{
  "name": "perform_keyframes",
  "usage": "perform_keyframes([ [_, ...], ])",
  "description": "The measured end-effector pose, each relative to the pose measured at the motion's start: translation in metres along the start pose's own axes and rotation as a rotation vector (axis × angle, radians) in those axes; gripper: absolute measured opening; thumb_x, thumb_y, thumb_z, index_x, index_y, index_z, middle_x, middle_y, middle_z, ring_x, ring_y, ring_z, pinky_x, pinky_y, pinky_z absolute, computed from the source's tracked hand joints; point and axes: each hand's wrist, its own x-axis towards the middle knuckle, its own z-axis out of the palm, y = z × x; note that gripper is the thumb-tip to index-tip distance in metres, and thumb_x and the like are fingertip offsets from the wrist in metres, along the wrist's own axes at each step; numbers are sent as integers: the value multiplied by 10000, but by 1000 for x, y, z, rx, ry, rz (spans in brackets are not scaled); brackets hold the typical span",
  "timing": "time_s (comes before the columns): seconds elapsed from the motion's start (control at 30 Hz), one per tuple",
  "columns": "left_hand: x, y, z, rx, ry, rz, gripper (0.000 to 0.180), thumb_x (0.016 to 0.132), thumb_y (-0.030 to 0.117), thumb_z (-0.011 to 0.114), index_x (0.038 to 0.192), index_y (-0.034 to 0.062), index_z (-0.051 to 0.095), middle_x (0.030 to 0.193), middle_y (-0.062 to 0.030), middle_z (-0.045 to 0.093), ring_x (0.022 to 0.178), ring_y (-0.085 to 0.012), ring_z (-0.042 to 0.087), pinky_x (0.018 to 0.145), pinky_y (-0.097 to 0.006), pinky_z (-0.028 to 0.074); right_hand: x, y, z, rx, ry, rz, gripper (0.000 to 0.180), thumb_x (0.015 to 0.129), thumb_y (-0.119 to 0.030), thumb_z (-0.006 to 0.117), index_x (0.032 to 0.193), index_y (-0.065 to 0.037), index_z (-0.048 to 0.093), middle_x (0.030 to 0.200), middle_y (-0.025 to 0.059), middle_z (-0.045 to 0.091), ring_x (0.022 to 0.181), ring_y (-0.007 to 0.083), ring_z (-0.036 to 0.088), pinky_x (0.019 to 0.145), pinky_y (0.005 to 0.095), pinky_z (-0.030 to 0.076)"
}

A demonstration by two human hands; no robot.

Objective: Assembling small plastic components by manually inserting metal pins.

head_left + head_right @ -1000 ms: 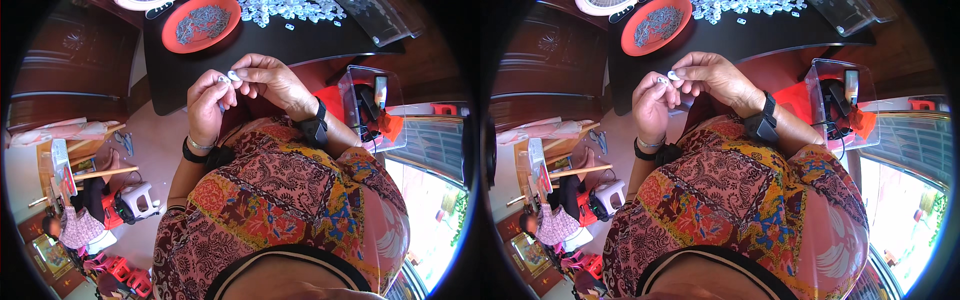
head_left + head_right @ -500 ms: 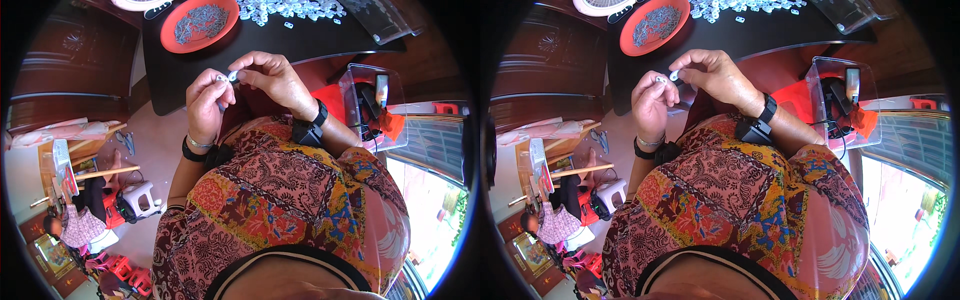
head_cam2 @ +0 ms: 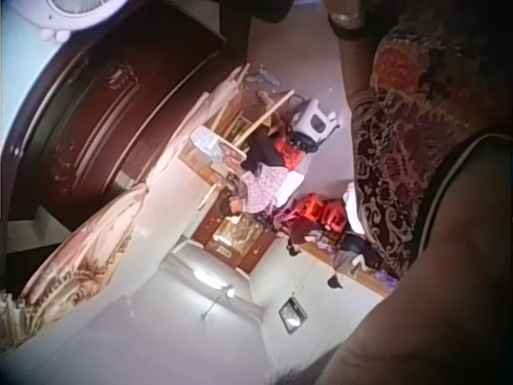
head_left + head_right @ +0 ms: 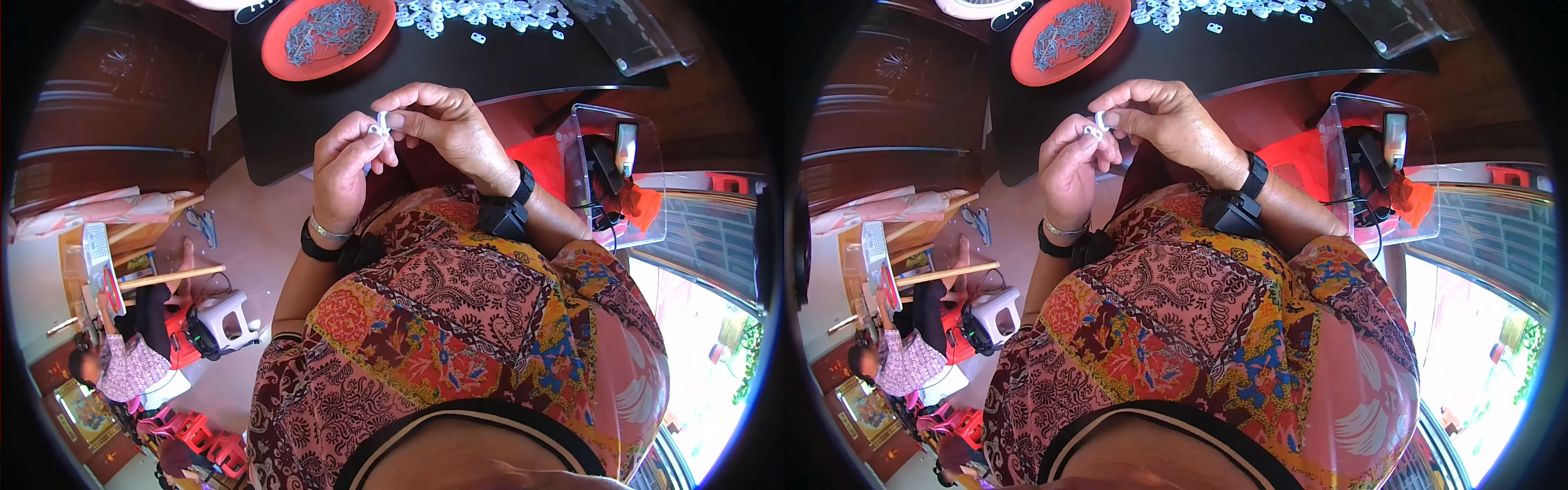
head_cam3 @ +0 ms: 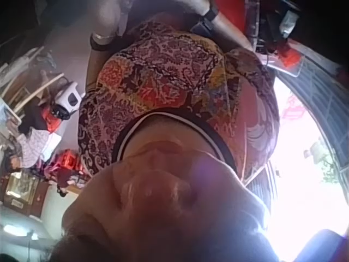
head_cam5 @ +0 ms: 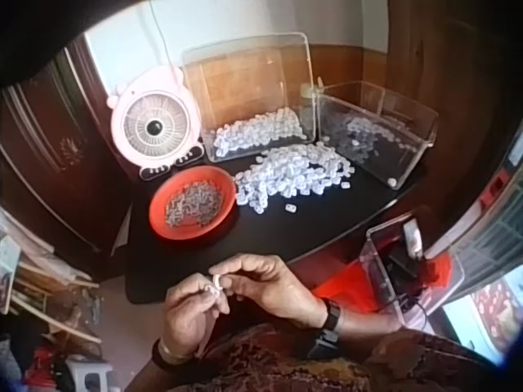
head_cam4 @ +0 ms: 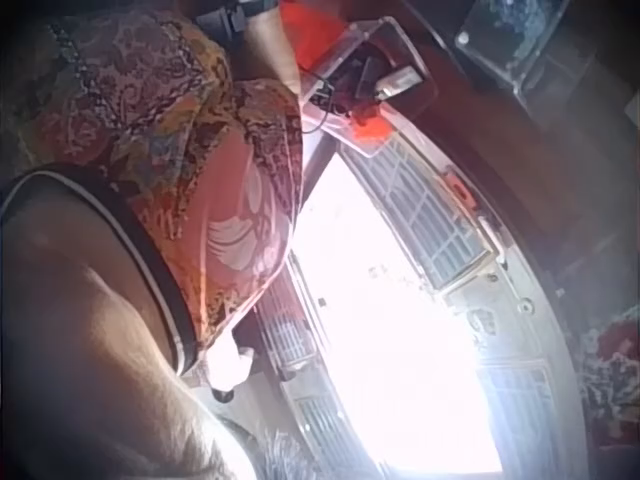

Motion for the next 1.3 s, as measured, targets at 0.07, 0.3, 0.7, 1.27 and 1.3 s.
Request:
perform_keyframes([
  [0.07, 0, -1, 0, -1, 4, -2, 178, 893, 136, 490, 794, 8, 564, 703, -49, 585, 609, -87, 502, 566, -214, 382, 0, 2, 1, 35, -17, -18, 183, 908, -45, 593, 1077, -20, 657, 845, 14, 665, 741, 58, 611, 641, 215, 517],
  [0.3, -1, 2, 1, 45, 44, -63, 170, 886, 139, 500, 781, 18, 556, 681, -32, 565, 604, -81, 499, 564, -211, 374, -1, -6, 1, -92, 43, -64, 227, 902, -19, 590, 1124, -20, 636, 836, 1, 644, 732, 53, 581, 656, 207, 497],
  [0.7, -1, 4, -2, 222, 61, -146, 197, 878, 165, 468, 743, 37, 532, 648, -17, 546, 582, -74, 465, 561, -215, 354, -2, -9, -5, -92, -19, 70, 180, 890, -94, 638, 1057, -30, 667, 854, -3, 661, 727, 49, 571, 672, 194, 480],
  [1.27, -3, 3, -1, 247, 50, -146, 199, 863, 139, 526, 716, 5, 527, 598, -1, 481, 559, -57, 403, 515, -230, 308, -2, -13, -3, -128, -19, 43, 142, 895, -61, 621, 1017, -24, 683, 844, -2, 659, 734, 45, 568, 684, 199, 476],
  [1.3, -3, 4, -1, 239, 45, -140, 196, 865, 129, 525, 716, 2, 518, 599, -1, 471, 559, -59, 400, 515, -233, 310, -2, -13, -3, -133, -24, 43, 142, 895, -59, 620, 1016, -21, 683, 848, -2, 657, 734, 47, 567, 686, 200, 477],
])
